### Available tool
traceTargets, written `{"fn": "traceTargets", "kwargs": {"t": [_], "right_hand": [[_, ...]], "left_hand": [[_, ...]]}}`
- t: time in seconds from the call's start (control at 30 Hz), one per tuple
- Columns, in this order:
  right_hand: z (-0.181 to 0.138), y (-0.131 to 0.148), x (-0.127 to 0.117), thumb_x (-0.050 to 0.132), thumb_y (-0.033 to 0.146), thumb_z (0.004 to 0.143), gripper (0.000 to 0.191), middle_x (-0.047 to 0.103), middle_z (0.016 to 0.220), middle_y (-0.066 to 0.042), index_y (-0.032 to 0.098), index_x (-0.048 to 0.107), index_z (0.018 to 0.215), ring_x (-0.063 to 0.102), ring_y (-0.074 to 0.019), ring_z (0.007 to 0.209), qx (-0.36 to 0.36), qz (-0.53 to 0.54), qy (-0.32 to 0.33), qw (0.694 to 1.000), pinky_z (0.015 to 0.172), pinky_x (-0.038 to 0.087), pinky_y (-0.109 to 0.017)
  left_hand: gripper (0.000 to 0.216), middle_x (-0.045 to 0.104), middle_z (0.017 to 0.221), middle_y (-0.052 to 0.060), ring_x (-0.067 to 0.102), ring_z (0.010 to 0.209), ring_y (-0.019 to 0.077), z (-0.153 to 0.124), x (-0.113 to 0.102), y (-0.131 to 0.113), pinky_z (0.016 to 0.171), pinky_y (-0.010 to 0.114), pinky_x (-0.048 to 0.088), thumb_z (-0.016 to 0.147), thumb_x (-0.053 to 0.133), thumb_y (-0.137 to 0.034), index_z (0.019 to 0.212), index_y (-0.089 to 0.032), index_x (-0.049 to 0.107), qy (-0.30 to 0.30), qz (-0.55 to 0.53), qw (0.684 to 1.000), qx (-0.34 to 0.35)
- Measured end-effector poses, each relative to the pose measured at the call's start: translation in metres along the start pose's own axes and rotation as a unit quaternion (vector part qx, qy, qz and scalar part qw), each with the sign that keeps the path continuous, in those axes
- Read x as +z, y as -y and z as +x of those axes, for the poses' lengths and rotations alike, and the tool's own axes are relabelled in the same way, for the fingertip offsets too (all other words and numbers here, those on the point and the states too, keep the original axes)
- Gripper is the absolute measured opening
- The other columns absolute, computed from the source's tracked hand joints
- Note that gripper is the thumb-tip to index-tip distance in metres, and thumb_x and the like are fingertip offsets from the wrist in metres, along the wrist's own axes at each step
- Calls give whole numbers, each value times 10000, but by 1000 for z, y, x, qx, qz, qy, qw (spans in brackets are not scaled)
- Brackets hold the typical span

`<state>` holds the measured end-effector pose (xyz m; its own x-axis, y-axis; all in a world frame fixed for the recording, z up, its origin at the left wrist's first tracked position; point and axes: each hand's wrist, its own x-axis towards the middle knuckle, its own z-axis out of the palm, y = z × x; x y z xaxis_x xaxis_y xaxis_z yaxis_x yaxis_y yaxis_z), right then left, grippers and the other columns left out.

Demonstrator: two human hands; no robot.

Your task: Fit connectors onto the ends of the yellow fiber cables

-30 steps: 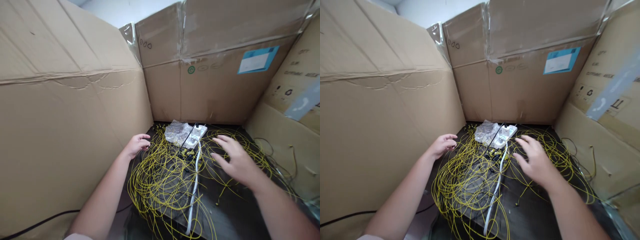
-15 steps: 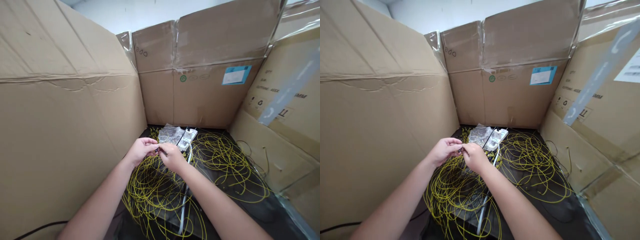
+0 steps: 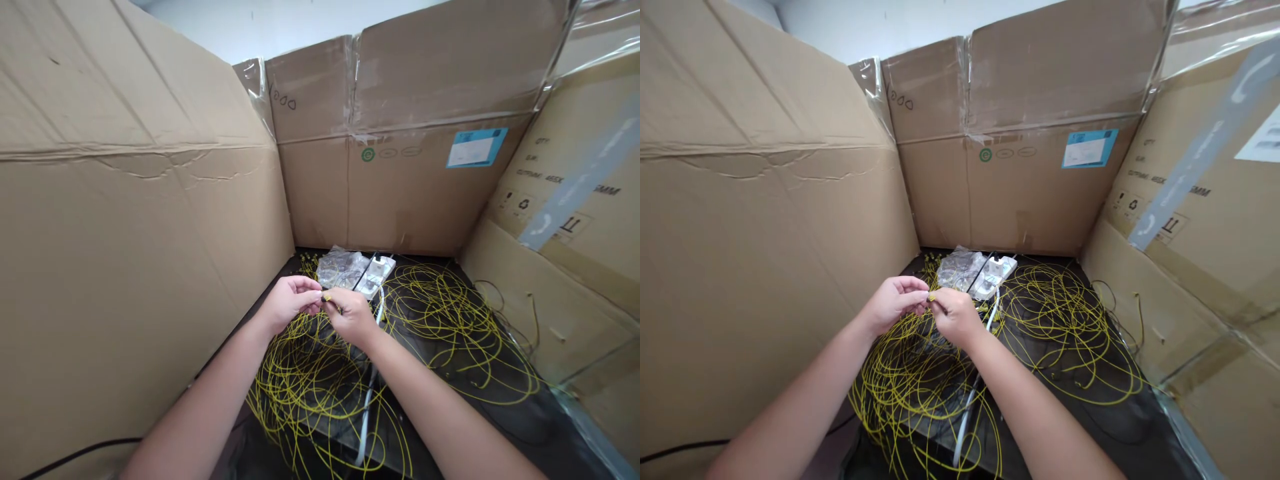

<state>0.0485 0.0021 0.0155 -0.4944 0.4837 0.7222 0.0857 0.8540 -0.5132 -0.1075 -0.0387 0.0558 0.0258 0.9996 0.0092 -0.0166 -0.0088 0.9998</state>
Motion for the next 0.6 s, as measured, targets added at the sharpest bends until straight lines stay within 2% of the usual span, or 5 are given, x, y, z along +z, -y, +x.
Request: {"fn": "traceTargets", "kwargs": {"t": [0.17, 0.27, 0.4, 0.5, 0.6], "right_hand": [[-2, 10, 1, 526, 268, 825, 147, 611, 755, -33, 187, 633, 884, 547, -143, 661, 84, 99, 2, 991, 646, 447, -275], [-3, 7, 7, 574, 353, 797, 214, 630, 769, -43, 179, 639, 903, 582, -159, 674, 160, 178, -39, 970, 648, 480, -295], [6, -1, -7, 597, 422, 770, 283, 623, 707, -27, 160, 608, 876, 589, -138, 575, 262, 333, -155, 893, 586, 499, -292], [17, -3, -46, 644, 430, 719, 298, 567, 628, 3, 154, 580, 810, 535, -106, 512, 274, 441, -276, 809, 511, 465, -253], [21, -4, -90, 601, 432, 748, 278, 514, 593, 15, 158, 563, 782, 482, -83, 478, 251, 481, -332, 772, 465, 419, -223]], "left_hand": [[280, 638, 632, 16, 577, 515, 91, 0, 3, 4, 531, 223, 491, 636, 730, -280, 821, -110, 606, -6, -7, 1000, 22], [266, 646, 669, 31, 594, 549, 103, 2, 3, 6, 563, 239, 504, 652, 708, -281, 830, -110, 607, -12, 23, 999, 32], [192, 632, 628, 29, 586, 519, 106, 14, -10, 18, 538, 230, 495, 676, 653, -265, 782, -111, 605, -116, 140, 981, 61], [153, 641, 651, 35, 600, 536, 110, 28, -32, 37, 545, 225, 496, 724, 575, -250, 801, -120, 597, -187, 252, 949, 38], [124, 648, 672, 52, 610, 570, 128, 41, -53, 55, 565, 243, 498, 743, 531, -207, 806, -120, 593, -201, 314, 928, 12]]}}
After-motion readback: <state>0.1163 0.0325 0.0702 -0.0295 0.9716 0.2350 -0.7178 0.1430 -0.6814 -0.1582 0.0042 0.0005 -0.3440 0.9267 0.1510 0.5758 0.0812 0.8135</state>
